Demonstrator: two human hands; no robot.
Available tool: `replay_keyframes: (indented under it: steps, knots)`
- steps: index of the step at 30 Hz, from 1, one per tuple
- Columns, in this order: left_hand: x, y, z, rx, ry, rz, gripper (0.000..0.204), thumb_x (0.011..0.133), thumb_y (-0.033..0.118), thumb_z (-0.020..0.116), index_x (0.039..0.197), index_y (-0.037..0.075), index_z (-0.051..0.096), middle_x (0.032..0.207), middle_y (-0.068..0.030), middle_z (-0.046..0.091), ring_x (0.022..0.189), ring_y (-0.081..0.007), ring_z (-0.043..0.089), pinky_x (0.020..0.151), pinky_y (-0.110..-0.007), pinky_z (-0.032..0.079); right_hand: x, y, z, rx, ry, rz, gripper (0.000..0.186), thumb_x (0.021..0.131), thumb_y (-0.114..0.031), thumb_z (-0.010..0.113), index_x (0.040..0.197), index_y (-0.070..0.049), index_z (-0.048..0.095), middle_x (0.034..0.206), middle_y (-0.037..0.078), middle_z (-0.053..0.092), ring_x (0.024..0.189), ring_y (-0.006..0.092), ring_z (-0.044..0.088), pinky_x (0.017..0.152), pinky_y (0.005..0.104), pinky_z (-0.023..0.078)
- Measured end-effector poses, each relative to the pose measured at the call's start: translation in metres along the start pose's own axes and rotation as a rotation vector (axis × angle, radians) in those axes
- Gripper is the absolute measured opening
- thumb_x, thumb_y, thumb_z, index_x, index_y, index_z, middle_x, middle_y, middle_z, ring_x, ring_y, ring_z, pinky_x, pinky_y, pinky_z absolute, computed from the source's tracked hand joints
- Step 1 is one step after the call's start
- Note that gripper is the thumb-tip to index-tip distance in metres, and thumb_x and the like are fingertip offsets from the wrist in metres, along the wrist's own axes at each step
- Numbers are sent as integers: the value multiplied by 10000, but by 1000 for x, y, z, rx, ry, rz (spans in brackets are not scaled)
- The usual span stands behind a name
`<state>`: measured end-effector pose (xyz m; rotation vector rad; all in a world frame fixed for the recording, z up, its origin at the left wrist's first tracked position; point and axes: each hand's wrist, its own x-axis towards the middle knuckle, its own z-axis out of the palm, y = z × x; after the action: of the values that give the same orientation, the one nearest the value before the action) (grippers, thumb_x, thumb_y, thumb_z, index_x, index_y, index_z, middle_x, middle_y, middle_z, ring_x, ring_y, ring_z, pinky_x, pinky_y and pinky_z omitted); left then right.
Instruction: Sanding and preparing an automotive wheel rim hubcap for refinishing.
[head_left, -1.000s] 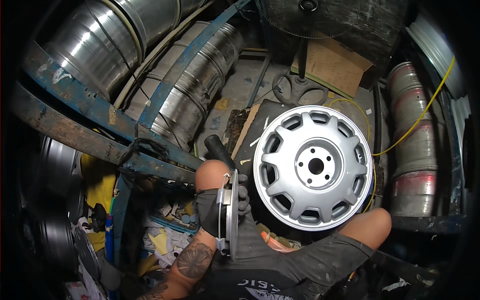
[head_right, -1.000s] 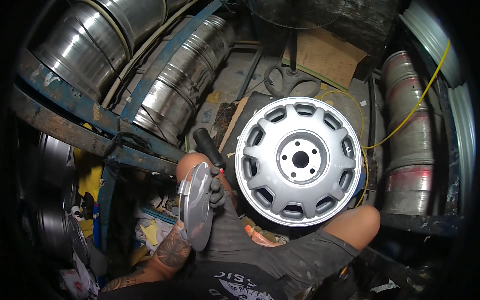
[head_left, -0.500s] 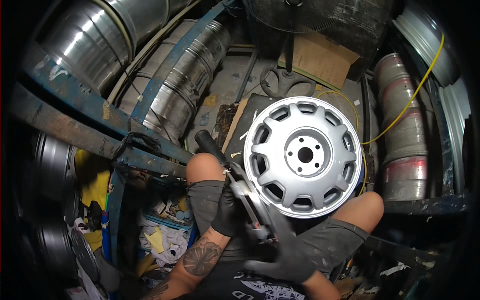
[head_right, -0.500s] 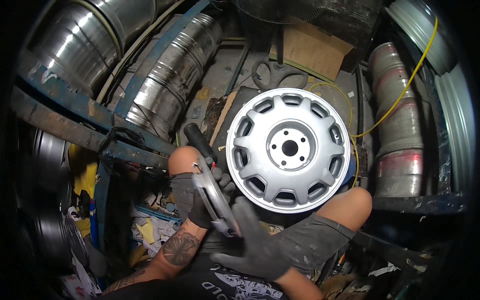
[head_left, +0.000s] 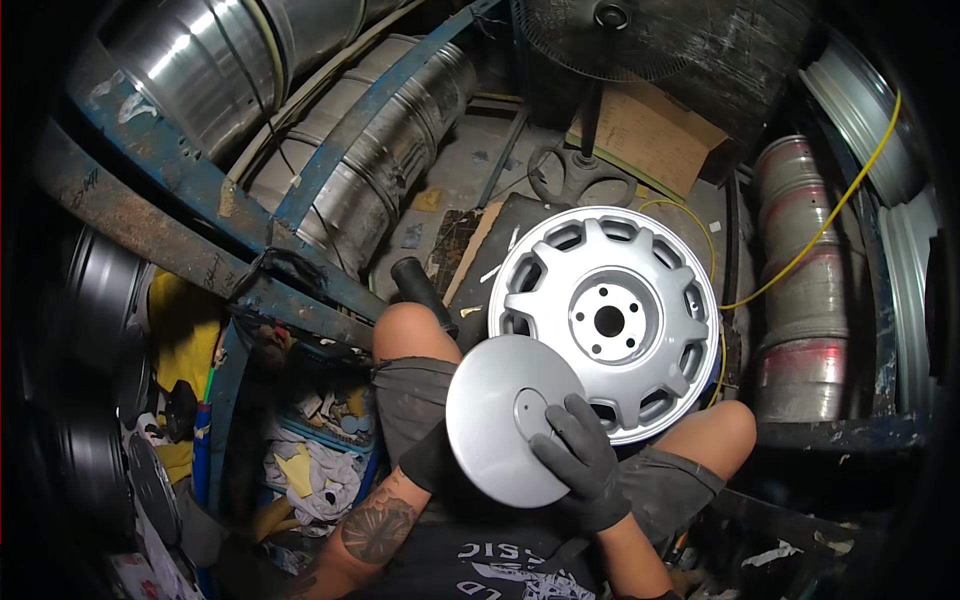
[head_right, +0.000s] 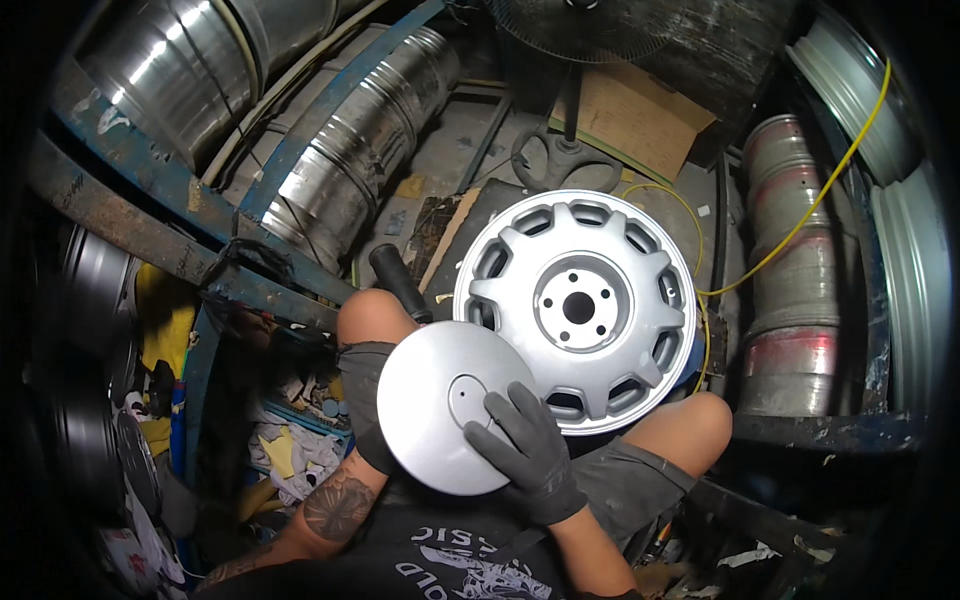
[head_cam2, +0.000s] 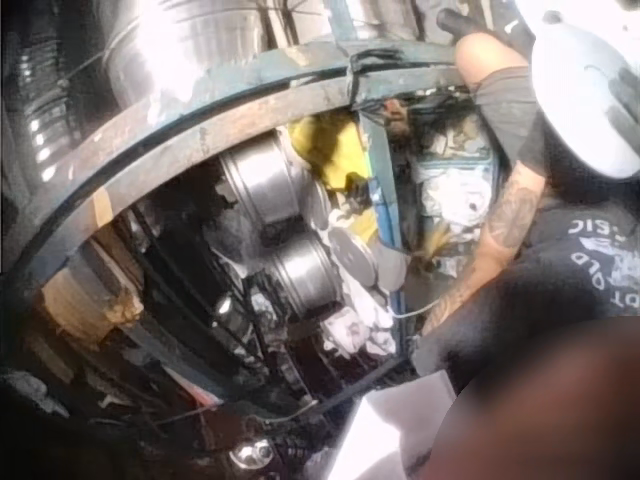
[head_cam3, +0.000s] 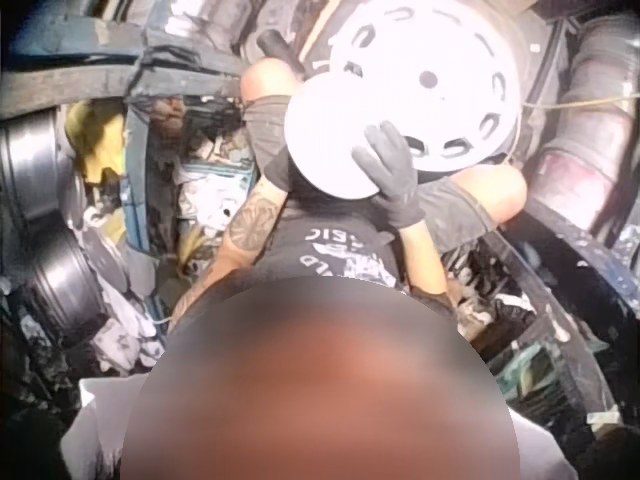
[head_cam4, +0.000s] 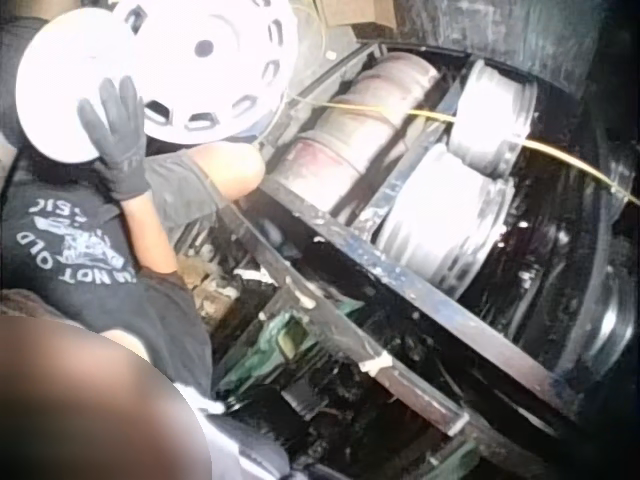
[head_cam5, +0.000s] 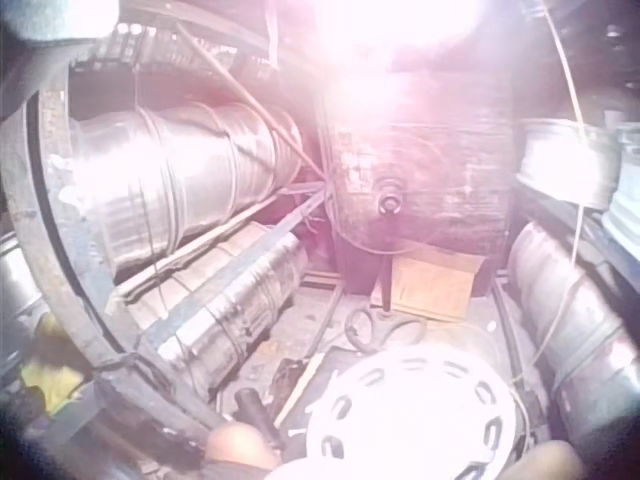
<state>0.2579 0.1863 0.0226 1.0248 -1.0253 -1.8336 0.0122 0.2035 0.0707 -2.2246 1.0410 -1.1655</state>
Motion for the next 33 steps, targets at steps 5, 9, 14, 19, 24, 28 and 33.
replay_keyframes:
  steps: [5,9,14,19,24,28,33]
  knots:
    - [-2,-3,-7,134,43,70,520,1014,126,614,1490,8,442,1426,-129,575,1295,-215,564,1067,-361,488,2,0,-11,-174,-105,-95,459,847,-162,700,1289,-284,678,1390,49,574,1275,339,520,1009,573,494]
    - [-8,-8,-12,238,108,143,486,1017,133,612,1465,6,473,1396,-128,598,1259,-211,589,1045,-365,500,-3,-2,-7,-246,-40,-123,478,834,-181,730,1295,-298,683,1368,27,591,1298,326,506,1024,577,483]
    - [-13,-15,-15,362,159,212,446,1021,141,610,1434,5,511,1358,-126,626,1213,-207,620,1019,-369,514,1,-2,-6,-234,-38,-86,464,828,-182,742,1273,-304,695,1342,16,606,1309,315,490,1043,580,469]
    - [-16,-10,-17,454,172,249,416,1024,148,609,1409,3,541,1327,-124,649,1177,-203,644,997,-372,526,-2,11,-3,-170,93,-58,389,733,-104,771,1109,-208,772,1225,77,672,1188,349,571,991,461,509]
    - [-49,80,-23,1173,315,-97,163,981,130,605,1045,25,711,974,-135,736,862,-206,724,746,-362,562,-11,17,-4,-167,137,-29,363,722,-100,776,1071,-199,786,1220,74,676,1222,354,562,1024,455,501]
    - [-35,81,-37,889,285,133,384,1106,292,429,1190,8,673,1154,-122,722,911,-194,726,786,-314,587,-13,16,-1,-182,197,-40,356,727,-99,777,1066,-206,789,1215,67,678,1242,350,550,1031,444,502]
    - [-37,12,-18,-516,148,-7,850,1034,695,343,1556,24,376,1539,-168,476,1392,-303,486,1159,-466,397,-8,14,5,-144,208,-97,408,717,-86,784,1109,-198,775,1226,72,675,1250,354,547,1026,441,504]
